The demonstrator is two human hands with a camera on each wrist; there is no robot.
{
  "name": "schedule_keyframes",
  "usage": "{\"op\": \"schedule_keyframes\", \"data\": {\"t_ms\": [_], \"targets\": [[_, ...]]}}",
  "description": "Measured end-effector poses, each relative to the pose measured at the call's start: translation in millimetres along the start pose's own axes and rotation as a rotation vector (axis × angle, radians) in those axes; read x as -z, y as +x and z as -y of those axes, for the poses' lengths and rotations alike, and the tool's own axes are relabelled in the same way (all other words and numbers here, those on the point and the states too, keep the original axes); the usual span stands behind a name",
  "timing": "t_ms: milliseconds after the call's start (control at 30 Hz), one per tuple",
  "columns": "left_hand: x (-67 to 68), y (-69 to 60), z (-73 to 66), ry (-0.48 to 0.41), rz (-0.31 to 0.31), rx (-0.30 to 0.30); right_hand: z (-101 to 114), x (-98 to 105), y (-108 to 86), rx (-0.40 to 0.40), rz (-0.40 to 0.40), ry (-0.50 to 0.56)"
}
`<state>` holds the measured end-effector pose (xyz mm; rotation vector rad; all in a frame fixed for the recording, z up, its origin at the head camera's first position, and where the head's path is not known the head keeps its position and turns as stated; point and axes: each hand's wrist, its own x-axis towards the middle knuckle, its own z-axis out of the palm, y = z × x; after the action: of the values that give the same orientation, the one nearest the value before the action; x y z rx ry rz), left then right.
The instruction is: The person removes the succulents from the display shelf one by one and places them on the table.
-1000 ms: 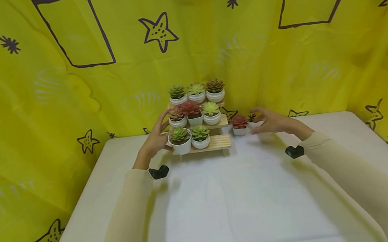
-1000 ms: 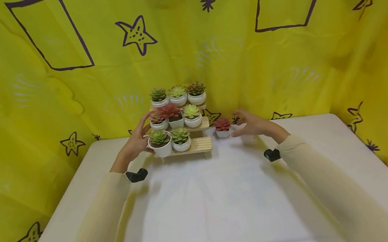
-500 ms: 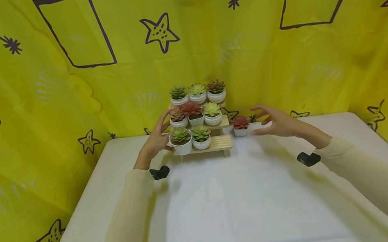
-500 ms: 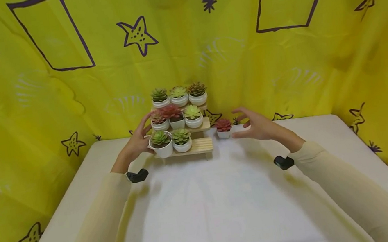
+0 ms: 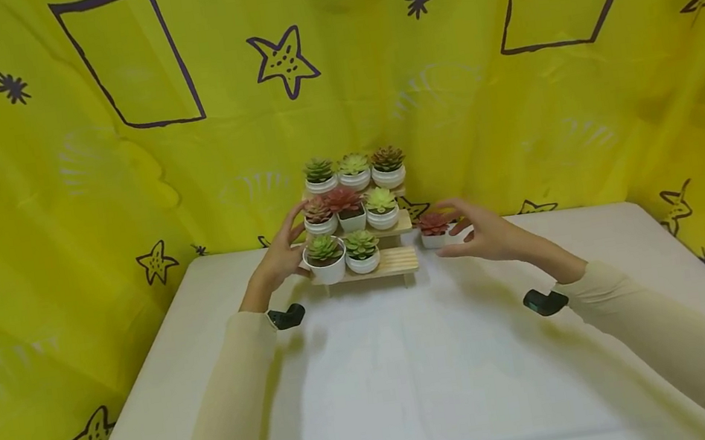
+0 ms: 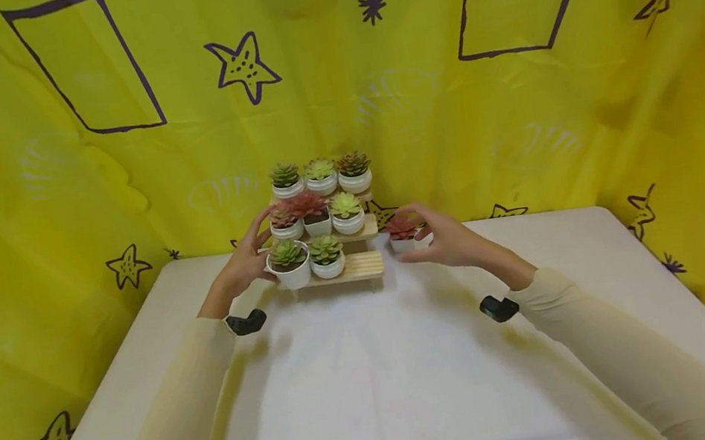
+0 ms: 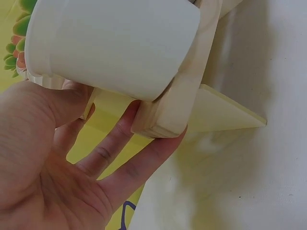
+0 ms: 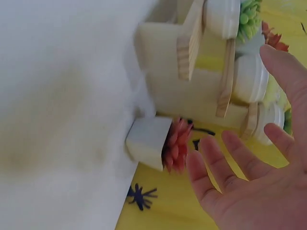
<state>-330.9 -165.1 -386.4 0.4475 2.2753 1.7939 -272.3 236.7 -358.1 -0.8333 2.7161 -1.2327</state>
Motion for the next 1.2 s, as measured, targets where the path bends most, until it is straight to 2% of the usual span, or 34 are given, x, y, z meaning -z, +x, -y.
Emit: {"op": "schedule_keyframes", "data": {"t_ms": [267,533,733,833,1033,1200], "targets": [[0.6,-1.6,0.7,-0.009,0.011,-0.013,22.6,-30.5,12.9,0.065,0.019,0.142],[1.0,-3.0,-0.9,0.007,-0.001,0.001,34.8,-64.3,32.0,0.081,-0.014,0.192],[0.2,-3.1,-0.6,-0.007,0.002,0.004,41.0,-84.0,37.7,0.081,-0.048,0.229],[-0.3,-3.2,-0.9,-0.009,0.002,0.004,44.6,-90.2,40.0,0.048,-0.059,0.239],[-1.3,-3.6,-2.3,-0.015,-0.001,0.008,46.1,-98.8,43.9,-0.068,-0.094,0.261],[-1.5,-2.3,1.2,-0.028,0.0,-0.003,46.8,-104.8,46.2,-0.124,-0.115,0.266]]}}
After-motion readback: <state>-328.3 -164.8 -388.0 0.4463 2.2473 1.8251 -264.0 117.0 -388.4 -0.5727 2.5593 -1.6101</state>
